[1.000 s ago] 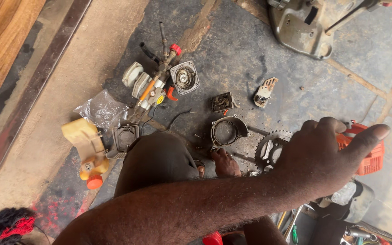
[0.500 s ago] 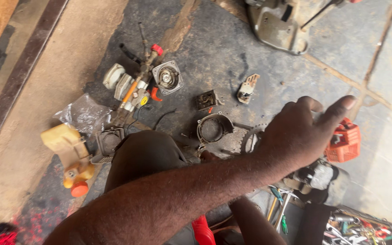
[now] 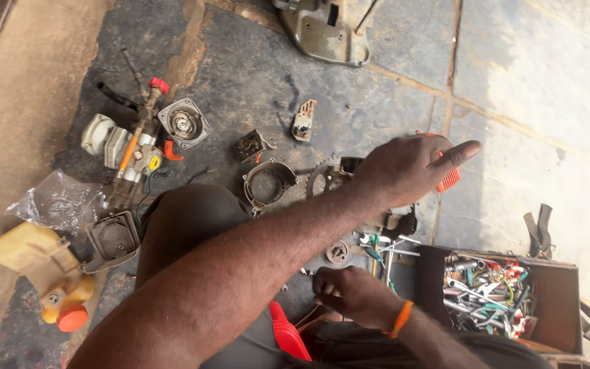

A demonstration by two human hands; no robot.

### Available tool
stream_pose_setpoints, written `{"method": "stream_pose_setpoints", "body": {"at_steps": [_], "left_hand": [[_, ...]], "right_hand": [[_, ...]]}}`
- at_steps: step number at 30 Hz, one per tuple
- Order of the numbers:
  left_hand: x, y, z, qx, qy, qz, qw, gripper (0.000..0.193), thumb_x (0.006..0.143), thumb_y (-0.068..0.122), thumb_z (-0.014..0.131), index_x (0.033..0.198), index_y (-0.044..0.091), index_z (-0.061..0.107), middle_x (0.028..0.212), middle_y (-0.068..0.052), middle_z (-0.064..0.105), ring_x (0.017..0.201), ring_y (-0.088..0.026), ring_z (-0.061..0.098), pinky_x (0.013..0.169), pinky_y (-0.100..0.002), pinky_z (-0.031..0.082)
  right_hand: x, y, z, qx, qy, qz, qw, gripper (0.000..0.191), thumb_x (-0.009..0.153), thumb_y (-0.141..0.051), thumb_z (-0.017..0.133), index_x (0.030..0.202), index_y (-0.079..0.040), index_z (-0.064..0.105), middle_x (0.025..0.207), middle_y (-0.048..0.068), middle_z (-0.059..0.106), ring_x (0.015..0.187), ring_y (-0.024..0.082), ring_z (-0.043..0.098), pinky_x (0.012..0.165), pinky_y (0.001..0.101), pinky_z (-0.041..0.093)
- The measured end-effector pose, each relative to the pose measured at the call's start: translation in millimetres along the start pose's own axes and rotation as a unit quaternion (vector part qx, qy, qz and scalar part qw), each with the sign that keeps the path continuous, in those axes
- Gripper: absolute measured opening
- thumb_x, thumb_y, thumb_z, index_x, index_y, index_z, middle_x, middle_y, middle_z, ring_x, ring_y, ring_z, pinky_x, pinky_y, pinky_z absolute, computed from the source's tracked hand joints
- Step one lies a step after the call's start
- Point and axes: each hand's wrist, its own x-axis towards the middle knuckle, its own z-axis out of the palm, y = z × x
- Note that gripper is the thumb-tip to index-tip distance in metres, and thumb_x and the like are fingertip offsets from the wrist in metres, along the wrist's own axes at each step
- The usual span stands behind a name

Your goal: The person assembles a small engine by hand, aligning and fitting metal components together on the floor. They repeatedly adjust and reposition parts to achieve proper alignment.

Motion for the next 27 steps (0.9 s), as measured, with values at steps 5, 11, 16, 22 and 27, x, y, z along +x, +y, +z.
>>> {"method": "stream_pose_setpoints", "body": {"at_steps": [5, 11, 16, 22, 27], "left_hand": [[24, -32, 27, 0.084, -0.127, 0.025, 0.988, 0.083, 0.106, 0.074, 0.015, 0.125, 0.014, 0.07, 0.074, -0.003, 0.053, 0.061, -0.017, 0.059, 0.057, -0.038, 0.059], [27, -44, 29, 0.018, -0.215, -0.093, 0.972, 0.093, 0.092, 0.079, 0.008, 0.108, 0.027, 0.083, 0.093, -0.002, 0.078, 0.094, -0.015, 0.076, 0.098, -0.042, 0.058], [29, -24, 27, 0.009, -0.277, -0.1, 0.956, 0.099, 0.087, 0.081, 0.0, 0.105, 0.03, 0.083, 0.113, -0.002, 0.078, 0.114, -0.017, 0.07, 0.111, -0.041, 0.047], [29, -25, 31, 0.001, -0.303, -0.056, 0.951, 0.108, 0.082, 0.081, -0.008, 0.092, 0.03, 0.086, 0.11, 0.002, 0.08, 0.113, -0.012, 0.067, 0.117, -0.042, 0.036], [21, -42, 48, 0.106, -0.244, 0.071, 0.961, 0.046, 0.108, 0.042, 0.026, 0.15, 0.029, 0.038, 0.086, -0.003, 0.073, 0.077, -0.013, 0.073, 0.083, -0.034, 0.063]], "right_hand": [[-72, 8, -49, 0.241, 0.142, -0.017, 0.96, 0.024, 0.091, -0.01, 0.066, 0.113, -0.002, 0.069, 0.098, 0.008, 0.081, 0.097, 0.017, 0.078, 0.088, 0.0335, 0.063], [-97, 50, -75, 0.341, 0.424, -0.005, 0.839, 0.025, 0.098, -0.015, 0.066, 0.115, 0.003, 0.066, 0.096, 0.009, 0.077, 0.092, 0.016, 0.075, 0.087, 0.0327, 0.06], [-77, 65, -75, 0.328, 0.529, 0.007, 0.783, 0.023, 0.097, -0.013, 0.071, 0.115, 0.001, 0.07, 0.1, 0.006, 0.073, 0.088, 0.012, 0.067, 0.081, 0.0275, 0.054], [-52, 47, -71, 0.245, 0.567, 0.001, 0.787, 0.02, 0.097, -0.01, 0.073, 0.115, -0.002, 0.072, 0.102, 0.003, 0.077, 0.093, 0.009, 0.069, 0.082, 0.0261, 0.054], [-47, 30, -74, 0.114, 0.561, 0.07, 0.817, 0.017, 0.095, -0.011, 0.073, 0.111, -0.005, 0.074, 0.094, 0.006, 0.078, 0.086, 0.012, 0.074, 0.076, 0.0282, 0.056]]}}
